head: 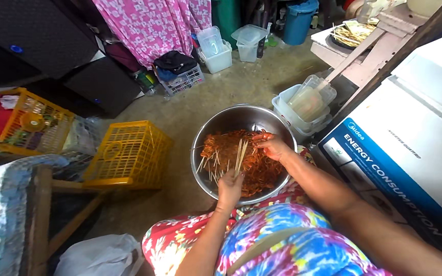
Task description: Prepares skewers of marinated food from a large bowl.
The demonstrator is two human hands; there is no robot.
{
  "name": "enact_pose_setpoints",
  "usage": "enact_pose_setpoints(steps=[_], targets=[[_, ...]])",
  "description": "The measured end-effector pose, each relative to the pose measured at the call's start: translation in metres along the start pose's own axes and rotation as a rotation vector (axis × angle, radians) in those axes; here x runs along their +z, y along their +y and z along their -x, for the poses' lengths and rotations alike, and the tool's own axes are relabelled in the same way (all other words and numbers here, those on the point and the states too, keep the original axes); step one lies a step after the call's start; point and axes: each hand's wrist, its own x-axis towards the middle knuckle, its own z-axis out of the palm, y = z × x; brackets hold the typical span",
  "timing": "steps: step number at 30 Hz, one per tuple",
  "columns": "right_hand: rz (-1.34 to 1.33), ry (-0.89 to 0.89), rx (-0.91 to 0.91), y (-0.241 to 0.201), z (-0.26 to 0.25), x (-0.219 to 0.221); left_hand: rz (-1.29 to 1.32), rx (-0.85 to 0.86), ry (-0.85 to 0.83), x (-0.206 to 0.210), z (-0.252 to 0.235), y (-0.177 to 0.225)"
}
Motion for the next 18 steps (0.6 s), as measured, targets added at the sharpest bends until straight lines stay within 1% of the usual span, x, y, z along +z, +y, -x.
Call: enact_pose_setpoints(steps=[8,15,18], targets=[[0.137,-0.029,0.006,0.002,0.002,0.005,-0.011,0.004,0.024,0.001,-0.001,0.001],[0.246,-0.092,-0.147,0.004,0.008,0.006,-0.031,-0.007,0.035,0.001,0.0,0.002],[0.308,-0.121,-0.181,0.005,0.008,0.006,-0.054,-0.007,0.033,0.0,0.0,0.001]])
